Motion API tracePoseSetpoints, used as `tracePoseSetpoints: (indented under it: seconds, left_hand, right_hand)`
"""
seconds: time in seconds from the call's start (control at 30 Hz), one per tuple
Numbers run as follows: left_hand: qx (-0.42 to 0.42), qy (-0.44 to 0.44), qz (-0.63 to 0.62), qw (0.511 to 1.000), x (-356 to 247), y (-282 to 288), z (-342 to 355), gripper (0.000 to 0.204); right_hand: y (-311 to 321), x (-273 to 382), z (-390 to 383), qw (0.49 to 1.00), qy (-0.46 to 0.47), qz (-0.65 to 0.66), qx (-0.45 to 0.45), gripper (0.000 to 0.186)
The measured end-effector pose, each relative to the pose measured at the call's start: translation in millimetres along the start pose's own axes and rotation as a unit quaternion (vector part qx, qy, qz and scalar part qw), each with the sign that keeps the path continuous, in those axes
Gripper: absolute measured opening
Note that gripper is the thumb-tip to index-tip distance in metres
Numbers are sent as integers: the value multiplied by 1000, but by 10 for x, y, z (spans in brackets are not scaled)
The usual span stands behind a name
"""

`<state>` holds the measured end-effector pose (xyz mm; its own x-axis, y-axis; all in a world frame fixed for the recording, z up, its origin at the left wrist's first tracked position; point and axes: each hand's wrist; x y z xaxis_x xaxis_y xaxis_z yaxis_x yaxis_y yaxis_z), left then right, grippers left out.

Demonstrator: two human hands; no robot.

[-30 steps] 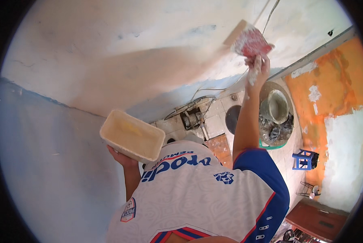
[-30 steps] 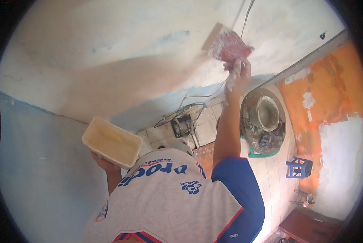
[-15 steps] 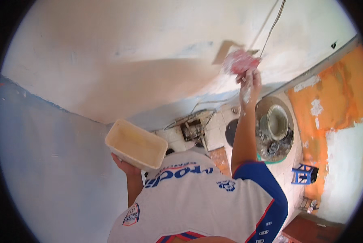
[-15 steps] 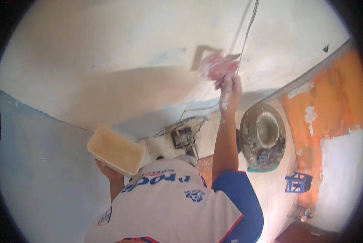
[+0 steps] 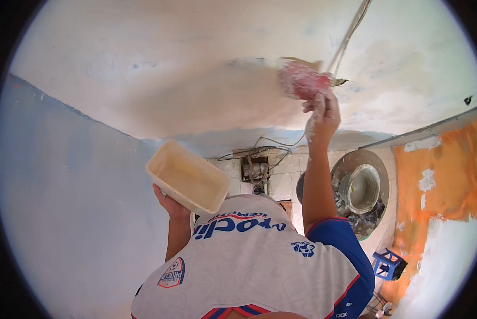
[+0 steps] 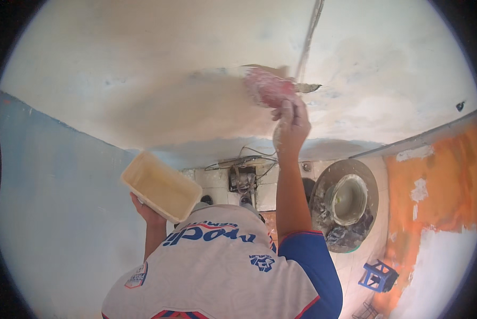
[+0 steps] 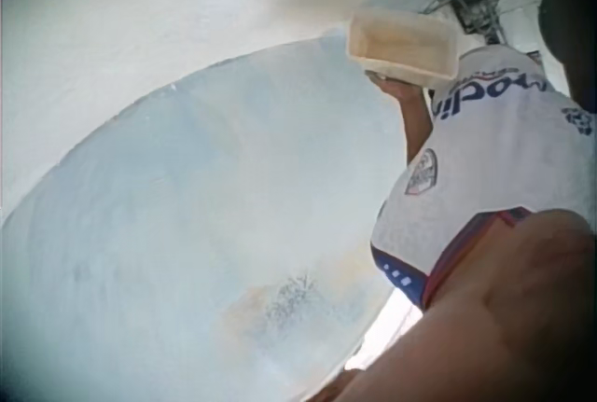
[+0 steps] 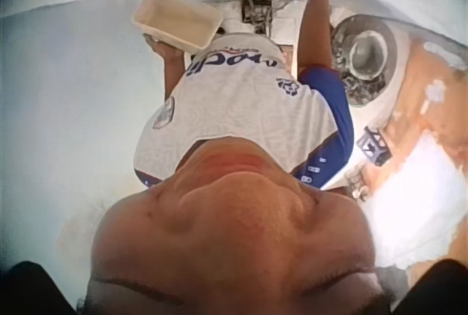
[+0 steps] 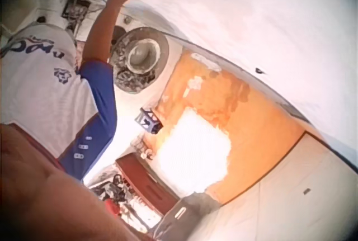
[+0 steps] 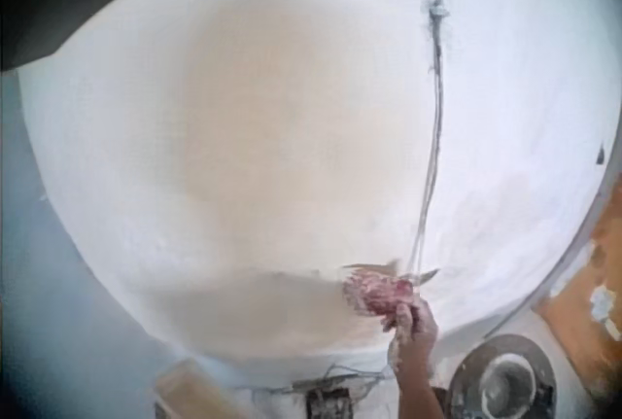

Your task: The person patches a damaged area on a ceiling by applying a white compound from a plastic container onto the surface using a red putty knife.

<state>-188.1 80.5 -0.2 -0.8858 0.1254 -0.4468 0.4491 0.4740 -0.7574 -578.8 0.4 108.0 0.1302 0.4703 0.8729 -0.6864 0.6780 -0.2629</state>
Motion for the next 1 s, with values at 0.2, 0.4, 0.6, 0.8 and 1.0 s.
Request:
tracePoseSetpoints:
  seconds: [0.2,0.4,0.6,0.8,1.0]
  left_hand:
    - [10,-42,-5,999,367,-78,-329,72]
    - [-32,-76,-17,996,722,31,-536,71]
    - [-37,-84,-25,995,999,66,-671,70]
    - [-16,-102,-52,993,1145,44,-801,73]
    - [-85,-145,1,986,1086,-178,-990,73]
  right_hand:
    - [197,33,67,997,38,10,59,20]
    - [354,-10,238,1000,11,1,10,21]
    - [160,53,138,993,27,-54,106,20]
    - [537,116,281,998,-9,39,53,17]
    - [387,40,401,980,109,-146,81,18]
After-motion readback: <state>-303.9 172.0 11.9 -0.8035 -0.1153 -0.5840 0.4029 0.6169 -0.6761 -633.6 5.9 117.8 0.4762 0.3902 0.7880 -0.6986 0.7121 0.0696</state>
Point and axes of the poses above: each hand's wrist, its own z-axis towards the middle knuckle, its own y-axis out of the back of the hand, x = y × z, and after that the axes turned 9 degrees about -x, right-handed
